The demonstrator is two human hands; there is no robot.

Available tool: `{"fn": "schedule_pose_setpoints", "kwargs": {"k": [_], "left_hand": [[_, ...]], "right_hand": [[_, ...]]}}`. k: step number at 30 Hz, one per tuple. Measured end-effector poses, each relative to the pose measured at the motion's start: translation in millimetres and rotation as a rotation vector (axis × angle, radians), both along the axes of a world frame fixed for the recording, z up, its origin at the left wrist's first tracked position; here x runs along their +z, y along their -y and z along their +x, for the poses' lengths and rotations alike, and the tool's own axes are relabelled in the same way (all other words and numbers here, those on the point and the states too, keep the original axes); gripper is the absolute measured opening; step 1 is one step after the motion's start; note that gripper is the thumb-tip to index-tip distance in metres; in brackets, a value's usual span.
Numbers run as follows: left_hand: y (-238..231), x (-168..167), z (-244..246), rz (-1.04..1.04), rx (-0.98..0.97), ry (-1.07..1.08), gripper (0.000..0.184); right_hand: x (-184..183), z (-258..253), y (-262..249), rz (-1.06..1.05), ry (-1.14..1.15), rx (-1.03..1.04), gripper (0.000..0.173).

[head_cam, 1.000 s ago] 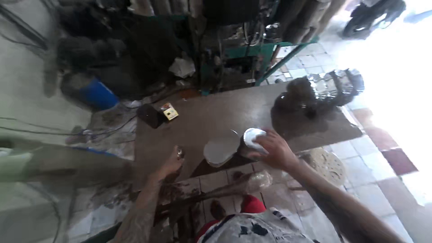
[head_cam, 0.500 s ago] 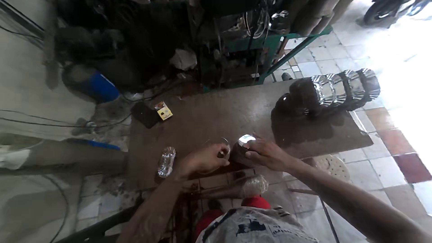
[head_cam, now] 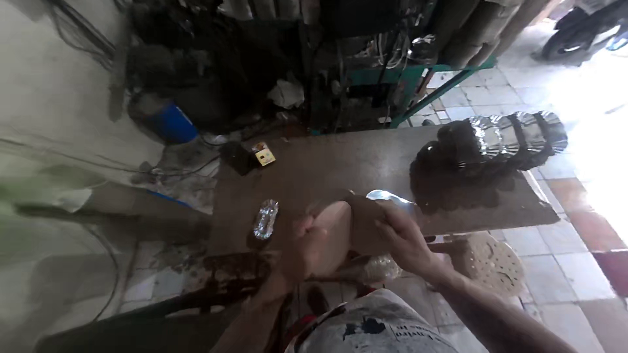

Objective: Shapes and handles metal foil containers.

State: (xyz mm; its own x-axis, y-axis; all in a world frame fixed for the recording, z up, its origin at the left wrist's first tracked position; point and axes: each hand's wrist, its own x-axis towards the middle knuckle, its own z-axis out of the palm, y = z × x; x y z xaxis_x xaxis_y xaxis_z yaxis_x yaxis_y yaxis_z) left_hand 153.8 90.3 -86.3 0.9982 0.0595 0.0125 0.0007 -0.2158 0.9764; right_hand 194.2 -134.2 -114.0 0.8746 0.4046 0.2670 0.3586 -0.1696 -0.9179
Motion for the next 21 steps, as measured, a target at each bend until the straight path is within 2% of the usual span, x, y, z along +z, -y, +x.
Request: {"fn": "schedule_pose_setpoints", "kwargs": {"k": [2,3,5,7,8,10,11,12,13,14,15,16,18,19,21], "left_hand": [[-9,-10,-28,-0.412,0.22,-0.133,0.029],[-13,-20,-40,-0.527,0.29,-0.212,0.032],[-22,-35,-65,-0.676,0.399,-0.34,0.033],[-32,-41,-87,-0.852,0.507,-0.369,0.025],[-34,-44,-98,-0.969,0.539,-0.327,0.024],[-23,-66,-114,-1.213,0.543,-0.077,0.028],[-15,-85,-118,-1.299,0.484,0.064,0.027],[-11,-103,-120,-1.325,0.429,0.101,0.024],[-8,-118,-118,-1.28,0.451,0.019,0.021],[-6,-138,-115,-1.14,0.489,-0.154,0.02],[-5,-165,-109,-0.873,0.412,-0.363,0.02],[-4,-196,-97,-0.585,0.195,-0.538,0.026],[12,-269,-60,-0.075,-0.224,-0.678,0.04],[26,-295,-43,0.131,-0.346,-0.694,0.047],[52,-312,-16,0.399,-0.444,-0.824,0.064]], "right_hand": [[-4,-22,-47,0.368,-0.436,-0.01,0.03],[-7,-32,-69,0.429,-0.588,-0.034,0.03],[-14,-48,-95,0.423,-0.756,0.06,0.032],[-19,-51,-96,0.299,-0.823,0.343,0.036],[-21,-49,-96,0.266,-0.874,0.469,0.033],[-31,-49,-98,0.335,-0.987,0.66,0.027],[-38,-51,-98,0.372,-1.026,0.695,0.026],[-48,-53,-97,0.36,-1.028,0.673,0.024],[-61,-53,-91,0.281,-0.98,0.621,0.021],[-78,-52,-79,0.128,-0.868,0.567,0.019],[-98,-49,-61,-0.086,-0.697,0.545,0.022],[-117,-48,-40,-0.289,-0.513,0.57,0.027],[-150,-53,9,-0.687,-0.271,0.698,0.038],[-158,-60,31,-0.879,-0.268,0.747,0.038],[-165,-76,65,-1.118,-0.403,0.842,0.037]]}}
